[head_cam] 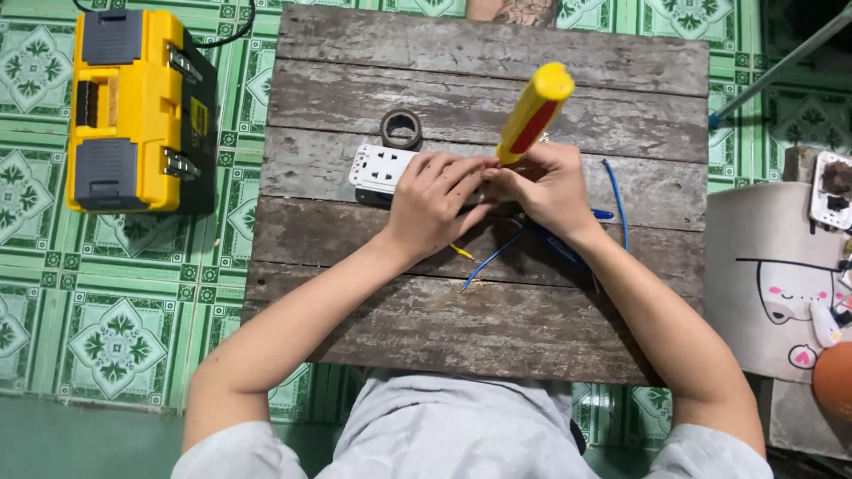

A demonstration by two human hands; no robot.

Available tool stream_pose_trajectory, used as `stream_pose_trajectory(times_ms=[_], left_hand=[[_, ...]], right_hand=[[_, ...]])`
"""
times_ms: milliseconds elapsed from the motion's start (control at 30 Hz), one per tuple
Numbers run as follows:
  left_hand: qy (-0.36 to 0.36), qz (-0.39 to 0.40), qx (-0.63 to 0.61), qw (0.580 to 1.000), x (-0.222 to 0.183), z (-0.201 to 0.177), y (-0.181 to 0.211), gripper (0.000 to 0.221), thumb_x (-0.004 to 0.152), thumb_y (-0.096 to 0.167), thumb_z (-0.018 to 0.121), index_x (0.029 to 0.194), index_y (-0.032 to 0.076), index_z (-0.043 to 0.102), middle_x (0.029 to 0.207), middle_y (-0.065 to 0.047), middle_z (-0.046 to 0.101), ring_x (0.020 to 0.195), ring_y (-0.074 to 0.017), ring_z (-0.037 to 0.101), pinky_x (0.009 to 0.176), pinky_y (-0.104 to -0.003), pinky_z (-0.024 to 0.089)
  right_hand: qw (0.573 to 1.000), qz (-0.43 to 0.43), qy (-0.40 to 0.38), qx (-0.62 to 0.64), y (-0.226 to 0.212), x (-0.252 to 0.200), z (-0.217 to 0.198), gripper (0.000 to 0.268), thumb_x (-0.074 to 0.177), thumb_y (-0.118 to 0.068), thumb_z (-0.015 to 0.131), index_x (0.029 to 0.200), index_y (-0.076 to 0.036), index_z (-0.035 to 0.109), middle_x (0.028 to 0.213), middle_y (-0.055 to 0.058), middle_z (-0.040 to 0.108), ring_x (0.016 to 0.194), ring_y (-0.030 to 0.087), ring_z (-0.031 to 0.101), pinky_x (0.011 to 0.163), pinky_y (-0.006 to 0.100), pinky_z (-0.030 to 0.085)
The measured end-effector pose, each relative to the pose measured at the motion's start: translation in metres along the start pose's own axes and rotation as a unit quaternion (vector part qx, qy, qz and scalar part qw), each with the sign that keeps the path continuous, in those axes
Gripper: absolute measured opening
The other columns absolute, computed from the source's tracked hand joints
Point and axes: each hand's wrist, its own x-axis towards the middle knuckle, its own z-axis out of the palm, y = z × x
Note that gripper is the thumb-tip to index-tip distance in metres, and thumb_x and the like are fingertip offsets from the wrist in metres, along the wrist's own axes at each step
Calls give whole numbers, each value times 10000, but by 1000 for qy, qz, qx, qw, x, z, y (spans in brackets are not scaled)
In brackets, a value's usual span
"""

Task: Wiring an electrical outlet by connecting wires to terminals using a screwdriver.

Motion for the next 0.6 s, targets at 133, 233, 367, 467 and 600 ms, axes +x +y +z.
stream_pose_trajectory(times_ms=[133, 233, 367, 467, 600], left_hand=[[-8, -1, -21, 1000, -2, -1, -1, 371, 805, 278, 850, 1079, 60, 728, 1160, -65, 714, 990, -252, 668, 899, -419, 504], [-7, 10, -35, 999, -5, 4, 0, 417, 783, 274, 862, 1112, 59, 723, 1181, -68, 710, 1012, -265, 665, 905, -435, 504], [-10, 24, -22, 999, 3, -1, 3, 367, 796, 266, 848, 1061, 47, 720, 1131, -84, 710, 969, -284, 669, 857, -444, 512], [-17, 27, -6, 999, 5, -2, 2, 321, 780, 275, 843, 989, 64, 719, 1166, -58, 717, 977, -257, 669, 865, -437, 504], [-11, 17, 9, 1000, 13, -5, 10, 261, 813, 272, 824, 955, 78, 722, 1121, -42, 718, 931, -243, 664, 852, -415, 509]], right_hand=[[996, 69, 36, 51, -5, -2, -1, 156, 793, 28, 890, 866, 39, 753, 718, 125, 703, 690, 164, 715, 593, 324, 581], [993, 66, 35, 95, -10, 0, -8, 152, 780, 77, 867, 864, 57, 743, 730, 149, 718, 671, 208, 737, 582, 370, 612], [995, -83, 32, 48, -14, 11, -2, 150, 796, -26, 892, 785, -58, 746, 696, 79, 710, 654, 188, 724, 641, 312, 573], [998, -22, 28, 44, 8, -6, -2, 90, 822, -34, 866, 852, -44, 782, 699, 58, 726, 616, 113, 691, 545, 253, 552], [997, 5, 13, 77, -5, -3, -6, 59, 867, -76, 831, 903, -55, 788, 694, 71, 729, 619, 96, 679, 520, 239, 544]])
